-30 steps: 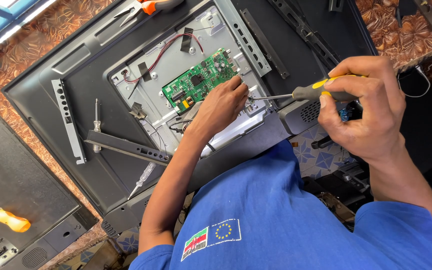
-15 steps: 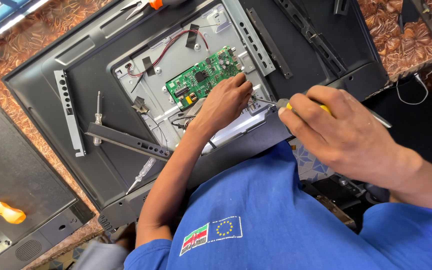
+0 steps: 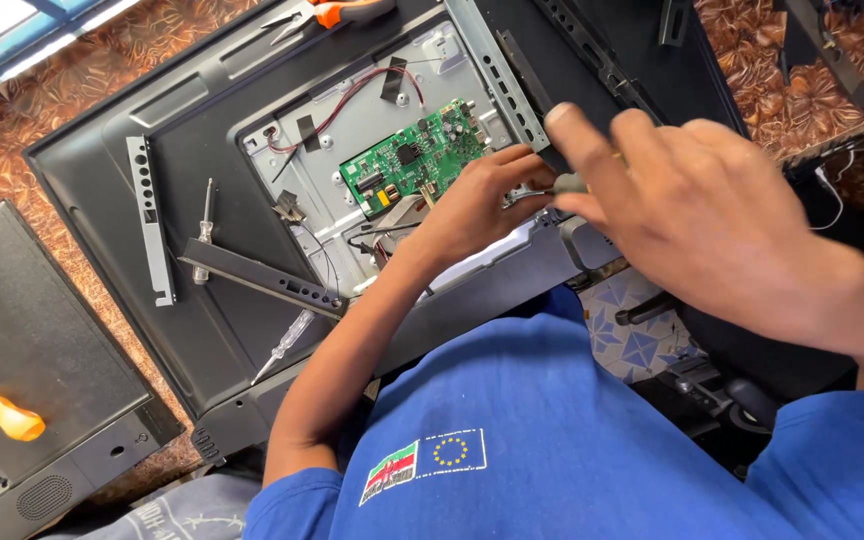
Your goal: The person uses a screwdriver to work on a green circuit board inside an open electronic device, likely a television. They manipulate wires and components on the board while holding the device steady with their other hand.
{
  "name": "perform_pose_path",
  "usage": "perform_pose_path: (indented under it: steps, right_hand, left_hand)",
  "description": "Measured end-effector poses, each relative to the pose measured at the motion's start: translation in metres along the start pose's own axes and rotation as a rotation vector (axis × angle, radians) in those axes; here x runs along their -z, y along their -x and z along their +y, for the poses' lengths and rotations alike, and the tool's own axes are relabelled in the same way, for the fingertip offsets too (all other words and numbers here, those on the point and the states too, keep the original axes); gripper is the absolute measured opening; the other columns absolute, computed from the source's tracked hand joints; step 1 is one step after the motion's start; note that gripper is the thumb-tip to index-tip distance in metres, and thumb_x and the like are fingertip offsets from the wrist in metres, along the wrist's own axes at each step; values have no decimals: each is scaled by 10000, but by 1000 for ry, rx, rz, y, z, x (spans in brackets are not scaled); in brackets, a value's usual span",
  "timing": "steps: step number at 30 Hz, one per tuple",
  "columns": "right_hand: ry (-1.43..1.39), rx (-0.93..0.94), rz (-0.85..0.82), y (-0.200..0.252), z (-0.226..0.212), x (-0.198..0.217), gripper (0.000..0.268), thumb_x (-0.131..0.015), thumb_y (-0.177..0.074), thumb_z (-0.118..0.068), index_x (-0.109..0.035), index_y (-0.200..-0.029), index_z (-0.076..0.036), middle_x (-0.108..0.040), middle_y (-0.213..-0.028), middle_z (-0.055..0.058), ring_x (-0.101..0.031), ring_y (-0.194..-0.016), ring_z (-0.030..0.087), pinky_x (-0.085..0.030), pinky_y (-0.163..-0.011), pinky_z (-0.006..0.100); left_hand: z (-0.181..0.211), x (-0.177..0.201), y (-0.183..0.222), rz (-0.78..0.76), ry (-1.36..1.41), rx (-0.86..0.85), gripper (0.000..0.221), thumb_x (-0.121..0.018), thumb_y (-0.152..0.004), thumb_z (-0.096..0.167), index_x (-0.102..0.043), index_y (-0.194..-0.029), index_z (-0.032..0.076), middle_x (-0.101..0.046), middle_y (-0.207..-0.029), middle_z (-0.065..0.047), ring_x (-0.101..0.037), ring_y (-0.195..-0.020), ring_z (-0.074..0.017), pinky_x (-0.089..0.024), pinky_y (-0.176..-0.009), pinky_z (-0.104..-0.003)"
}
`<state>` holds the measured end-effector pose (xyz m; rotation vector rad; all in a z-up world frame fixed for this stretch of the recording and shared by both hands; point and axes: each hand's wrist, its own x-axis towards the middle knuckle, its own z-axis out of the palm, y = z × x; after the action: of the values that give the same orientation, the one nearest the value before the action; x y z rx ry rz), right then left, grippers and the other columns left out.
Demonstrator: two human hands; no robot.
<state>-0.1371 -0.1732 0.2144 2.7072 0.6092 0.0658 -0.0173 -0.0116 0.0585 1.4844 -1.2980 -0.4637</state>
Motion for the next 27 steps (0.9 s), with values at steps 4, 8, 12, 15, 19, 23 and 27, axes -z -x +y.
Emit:
perform_pose_path:
  steps: [4, 8, 12, 15, 19, 23, 27]
  right_hand:
    - [144, -252, 103, 3, -3, -15, 667, -470, -1137, -787, -598, -1364, -173, -504, -841, -34, -583, -623, 118, -486, -548, 271]
    - [-402, -121, 207, -1, 6, 1, 862, -903, -907, -290, -376, -1528, -10, -441, -1385, 253, -572, -1161, 420, -561, -964, 505]
    - [-345, -102, 162, 6, 7, 11, 616, -779, -955, -42, -485, -1496, -59, -500, -1438, 208, -597, -1115, 358, -562, -891, 472]
    - [-409, -40, 242, 7, 5, 6, 425, -636, -1015, 124, -581, -1435, 89, -608, -1250, 217, -615, -1029, 358, -539, -952, 428]
    - [107, -246, 179, 16, -1, -18, 475, -574, -1206, -624, -673, -1307, -170, -503, -848, -51, -571, -661, 103, -468, -602, 251]
    - [104, -285, 177, 9, 1, -23, 703, -401, -1159, -811, -696, -1280, -184, -573, -775, -67, -644, -708, 134, -497, -609, 287]
    - [-281, -144, 174, 1, 13, 8, 710, -808, -995, -448, -487, -1472, -31, -535, -1331, 180, -626, -1059, 339, -588, -789, 434]
  left_hand:
    - [-4, -12, 0, 138, -70, 76, 131, -723, -949, 140, -613, -917, 74, -593, -861, -44, -603, -749, -224, -475, -678, -340]
    - [-7, -12, 3, 222, -105, 10, 124, -724, -969, 149, -662, -951, 43, -660, -882, -65, -686, -779, -258, -516, -695, -360]
    - [-1, -1, 4, 95, -120, 7, 135, -602, -1041, 171, -663, -1017, 52, -661, -929, -67, -658, -807, -282, -498, -714, -378]
    - [2, 4, 2, 7, -85, -28, 180, -478, -1076, 115, -610, -1072, -9, -636, -970, -142, -629, -825, -360, -463, -695, -418]
    - [1, 0, 0, -53, -27, -31, 256, -521, -1059, 247, -529, -969, 8, -593, -891, -124, -584, -790, -314, -440, -696, -416]
    - [-8, -11, 2, 17, -177, -3, 220, -532, -1036, 151, -533, -857, 24, -585, -767, -129, -563, -654, -364, -410, -584, -433]
    - [1, -3, 1, 23, -76, 32, 247, -474, -1065, 95, -465, -830, 19, -539, -701, -119, -478, -595, -306, -358, -567, -396]
